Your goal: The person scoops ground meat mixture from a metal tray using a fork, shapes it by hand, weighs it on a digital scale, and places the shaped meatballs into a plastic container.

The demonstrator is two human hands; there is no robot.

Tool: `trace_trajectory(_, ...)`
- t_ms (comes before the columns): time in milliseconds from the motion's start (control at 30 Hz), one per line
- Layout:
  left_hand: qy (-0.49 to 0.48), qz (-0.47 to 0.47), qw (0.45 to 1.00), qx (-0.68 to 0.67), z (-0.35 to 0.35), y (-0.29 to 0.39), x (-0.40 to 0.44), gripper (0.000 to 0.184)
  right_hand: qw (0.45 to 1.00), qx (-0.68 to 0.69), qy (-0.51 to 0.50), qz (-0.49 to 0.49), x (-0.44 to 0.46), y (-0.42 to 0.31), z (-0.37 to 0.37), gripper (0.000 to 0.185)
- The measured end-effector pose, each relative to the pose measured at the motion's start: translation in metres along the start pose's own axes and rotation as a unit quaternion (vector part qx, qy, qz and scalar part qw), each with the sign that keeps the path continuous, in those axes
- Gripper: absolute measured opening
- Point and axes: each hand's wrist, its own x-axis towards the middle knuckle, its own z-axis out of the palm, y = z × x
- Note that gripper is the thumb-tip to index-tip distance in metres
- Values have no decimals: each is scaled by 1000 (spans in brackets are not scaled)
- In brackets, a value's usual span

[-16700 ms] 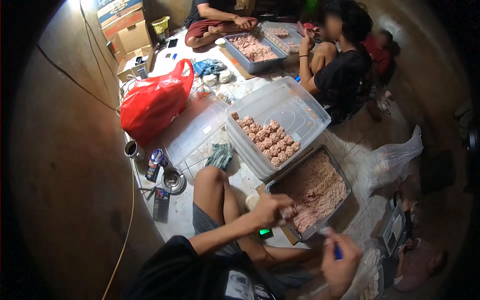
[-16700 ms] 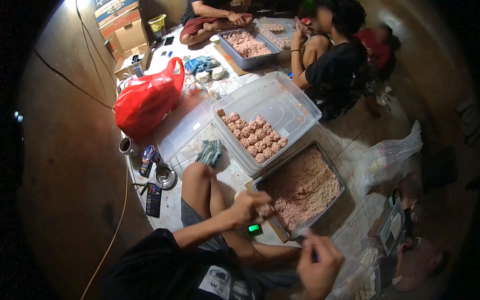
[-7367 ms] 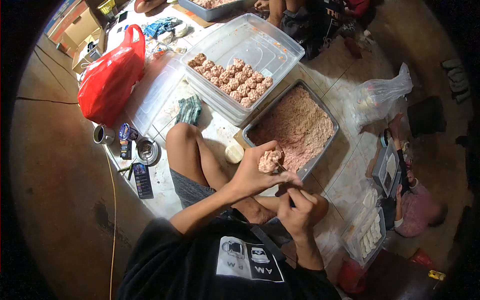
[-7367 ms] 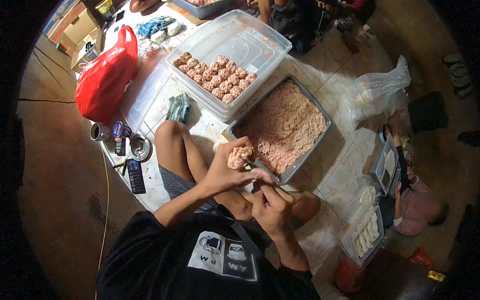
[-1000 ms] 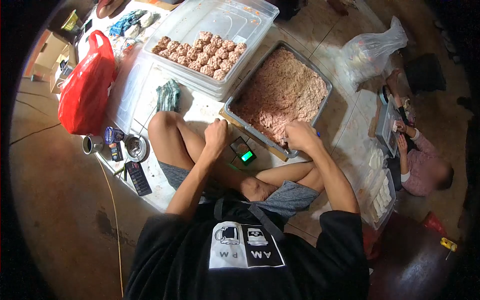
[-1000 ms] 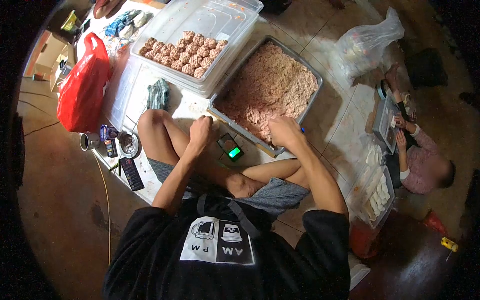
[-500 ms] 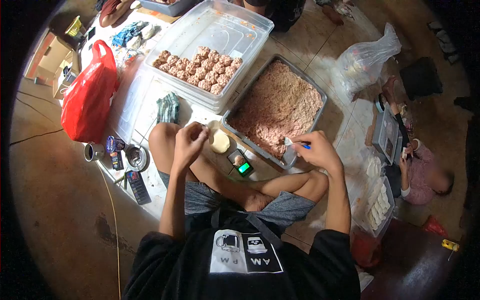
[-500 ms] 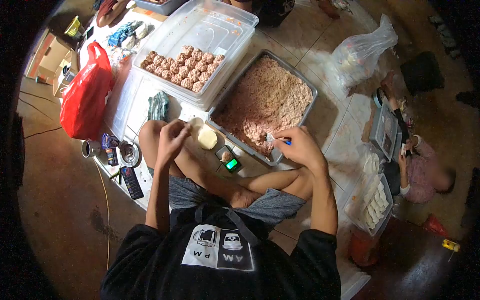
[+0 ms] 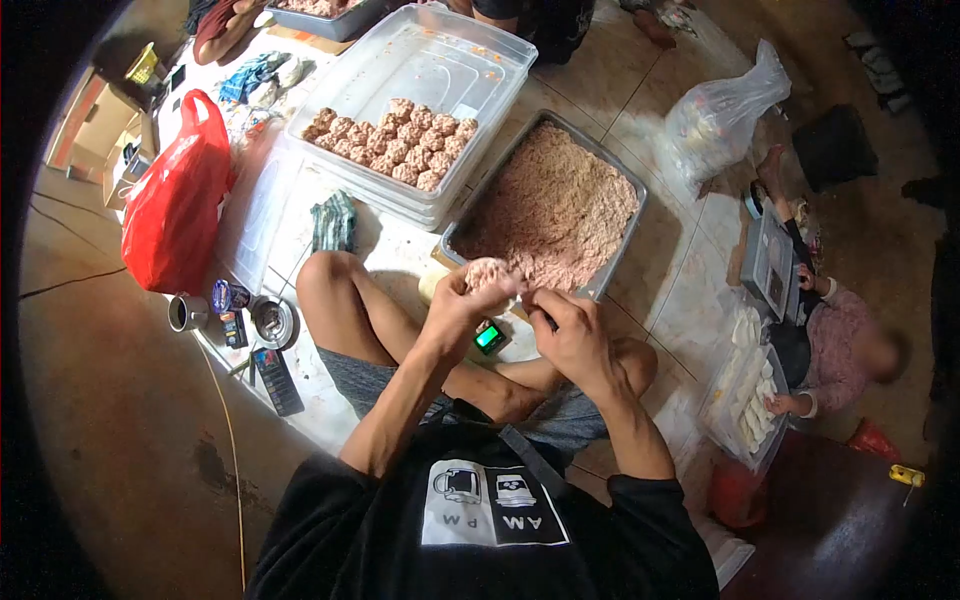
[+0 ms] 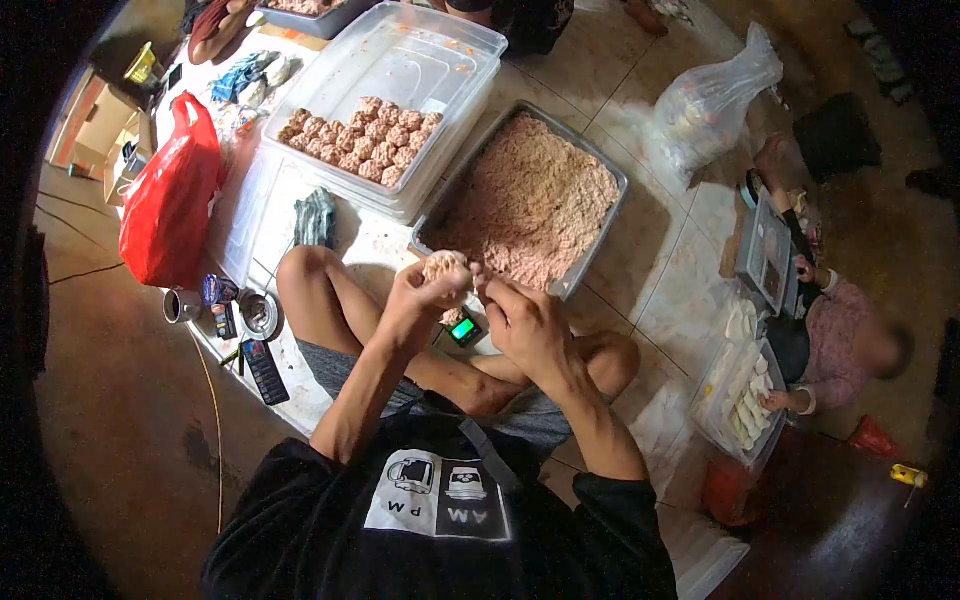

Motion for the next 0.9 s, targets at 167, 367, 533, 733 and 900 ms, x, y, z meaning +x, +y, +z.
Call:
trace_trajectory(167, 116, -35, 989, -87, -18, -37, 9, 25, 983, -156, -51, 78, -19, -9, -1, 16)
trace_trajectory(367, 115, -101, 949, -276, -13, -11, 10, 88, 997, -29, 27, 65, -18, -36, -6, 12)
trace_trajectory(533, 133, -79, 938, -312, -32, -17, 6, 88, 993, -63, -21, 94, -18, -21, 15, 12)
trace_trajectory(733, 142, -107, 899, -400, -31, -46, 7, 76, 982, -107, -80, 137, -7, -6, 20, 15)
trace_trajectory(900, 221, -74, 884, -406, -55, -46, 0, 71, 981, -112, 10, 158, 38, 31, 20, 13)
